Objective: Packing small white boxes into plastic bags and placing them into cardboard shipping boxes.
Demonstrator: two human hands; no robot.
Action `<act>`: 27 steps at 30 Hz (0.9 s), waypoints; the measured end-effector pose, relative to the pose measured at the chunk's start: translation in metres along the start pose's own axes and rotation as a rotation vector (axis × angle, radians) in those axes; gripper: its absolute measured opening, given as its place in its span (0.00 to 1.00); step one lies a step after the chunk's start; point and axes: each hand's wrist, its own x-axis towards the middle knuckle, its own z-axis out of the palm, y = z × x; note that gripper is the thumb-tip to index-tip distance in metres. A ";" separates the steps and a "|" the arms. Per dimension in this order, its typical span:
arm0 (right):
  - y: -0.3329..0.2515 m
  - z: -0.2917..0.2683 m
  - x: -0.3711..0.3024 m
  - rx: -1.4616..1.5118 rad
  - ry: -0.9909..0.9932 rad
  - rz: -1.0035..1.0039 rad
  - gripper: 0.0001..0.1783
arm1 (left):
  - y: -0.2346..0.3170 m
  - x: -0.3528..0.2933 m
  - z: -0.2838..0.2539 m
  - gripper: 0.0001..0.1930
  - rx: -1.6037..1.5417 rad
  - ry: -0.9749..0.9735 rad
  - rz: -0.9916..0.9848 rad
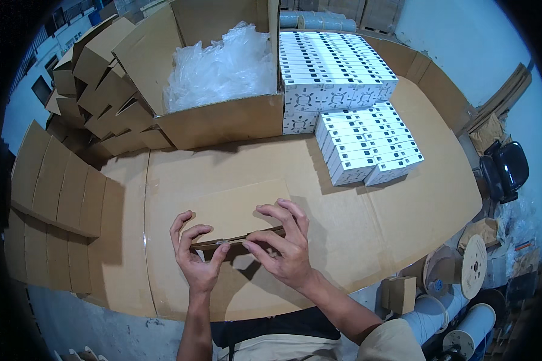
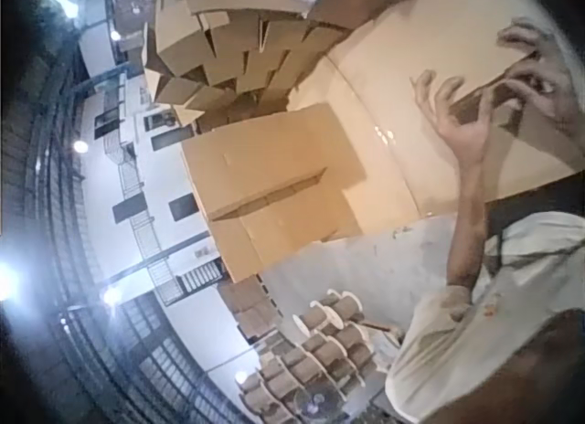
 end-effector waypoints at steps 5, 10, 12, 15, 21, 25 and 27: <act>-0.004 0.000 -0.002 -0.064 0.005 0.007 0.08 | -0.001 -0.001 0.001 0.23 0.013 0.002 -0.013; -0.011 0.000 0.004 -0.172 -0.088 0.011 0.07 | -0.002 -0.001 0.001 0.21 0.061 -0.020 0.003; -0.015 0.001 0.007 -0.167 -0.094 0.042 0.08 | -0.003 -0.002 0.000 0.21 0.075 -0.013 0.006; -0.024 0.002 0.010 -0.202 -0.113 0.097 0.10 | -0.002 -0.001 0.002 0.20 0.072 -0.012 0.010; -0.014 0.004 0.002 -0.114 -0.053 0.073 0.13 | -0.003 -0.002 0.003 0.21 -0.004 0.031 -0.015; 0.001 0.000 -0.002 -0.144 -0.085 -0.125 0.14 | -0.005 -0.002 0.002 0.20 0.025 0.015 0.024; 0.008 0.001 -0.004 -0.134 -0.074 -0.156 0.15 | -0.004 -0.002 0.002 0.20 0.025 0.016 0.027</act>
